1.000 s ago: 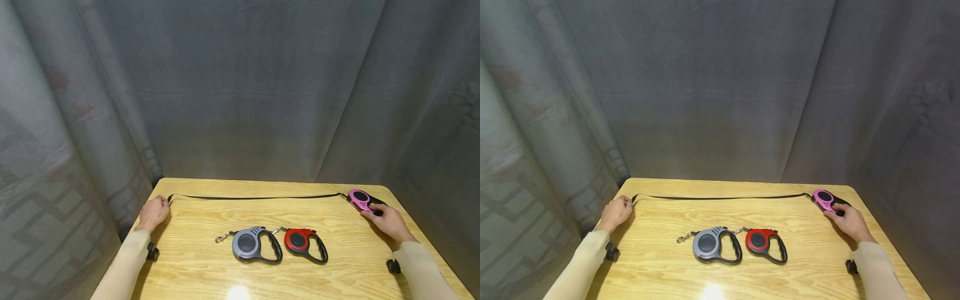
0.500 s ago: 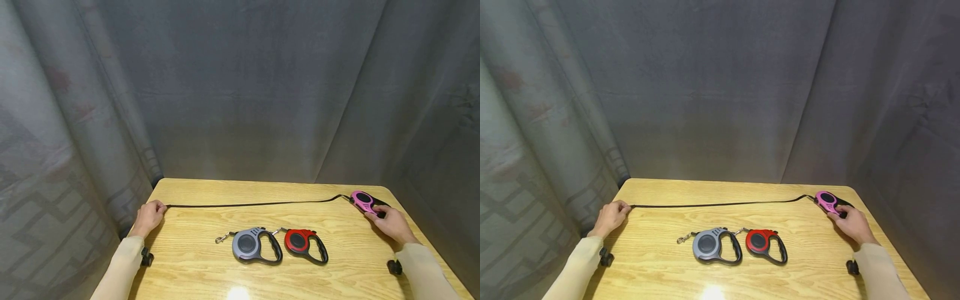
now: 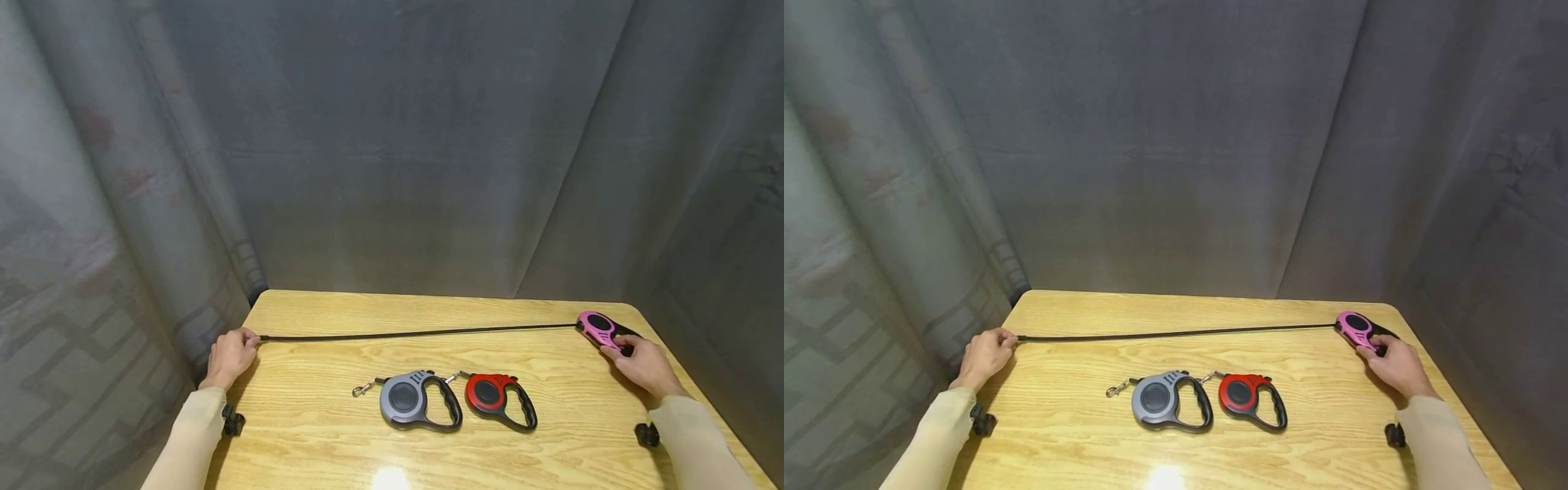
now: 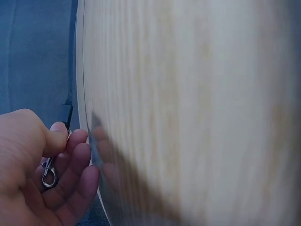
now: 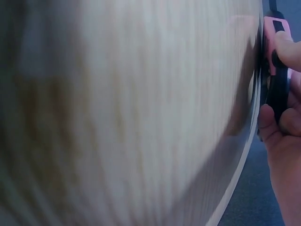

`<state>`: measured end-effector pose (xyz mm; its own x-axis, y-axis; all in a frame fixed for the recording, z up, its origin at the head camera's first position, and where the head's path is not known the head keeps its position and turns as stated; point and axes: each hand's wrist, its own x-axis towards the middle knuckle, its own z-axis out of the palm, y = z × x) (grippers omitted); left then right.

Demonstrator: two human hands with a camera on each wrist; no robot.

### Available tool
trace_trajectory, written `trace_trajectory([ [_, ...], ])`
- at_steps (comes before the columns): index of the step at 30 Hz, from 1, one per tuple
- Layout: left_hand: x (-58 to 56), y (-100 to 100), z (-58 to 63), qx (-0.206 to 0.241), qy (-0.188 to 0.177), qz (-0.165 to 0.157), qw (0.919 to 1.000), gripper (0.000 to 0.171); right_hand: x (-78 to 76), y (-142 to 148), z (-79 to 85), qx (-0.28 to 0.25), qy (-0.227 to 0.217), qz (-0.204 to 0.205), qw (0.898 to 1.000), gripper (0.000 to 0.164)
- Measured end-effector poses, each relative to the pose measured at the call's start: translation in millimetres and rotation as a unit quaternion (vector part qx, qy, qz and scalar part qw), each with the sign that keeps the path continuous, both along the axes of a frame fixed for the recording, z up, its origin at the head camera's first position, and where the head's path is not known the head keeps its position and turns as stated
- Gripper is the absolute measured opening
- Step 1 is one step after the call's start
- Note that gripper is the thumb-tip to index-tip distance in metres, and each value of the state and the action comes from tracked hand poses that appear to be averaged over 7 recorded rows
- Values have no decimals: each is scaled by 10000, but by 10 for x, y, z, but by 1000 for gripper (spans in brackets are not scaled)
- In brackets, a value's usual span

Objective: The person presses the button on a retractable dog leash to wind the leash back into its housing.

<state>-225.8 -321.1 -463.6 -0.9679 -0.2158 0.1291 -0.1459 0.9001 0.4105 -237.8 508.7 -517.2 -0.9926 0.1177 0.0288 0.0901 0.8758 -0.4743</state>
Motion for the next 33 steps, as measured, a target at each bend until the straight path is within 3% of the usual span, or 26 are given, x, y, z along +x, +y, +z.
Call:
trace_trajectory([
  [19,-59,81,46,236,273,65,9993,22,17,11,1,91,132,-299,9994,63],
  [28,-29,19,36,279,373,229,9987,22,78,60,-5,328,303,279,9986,65],
  [33,-20,1,30,310,394,261,9984,22,101,57,1,124,384,290,9988,65],
])
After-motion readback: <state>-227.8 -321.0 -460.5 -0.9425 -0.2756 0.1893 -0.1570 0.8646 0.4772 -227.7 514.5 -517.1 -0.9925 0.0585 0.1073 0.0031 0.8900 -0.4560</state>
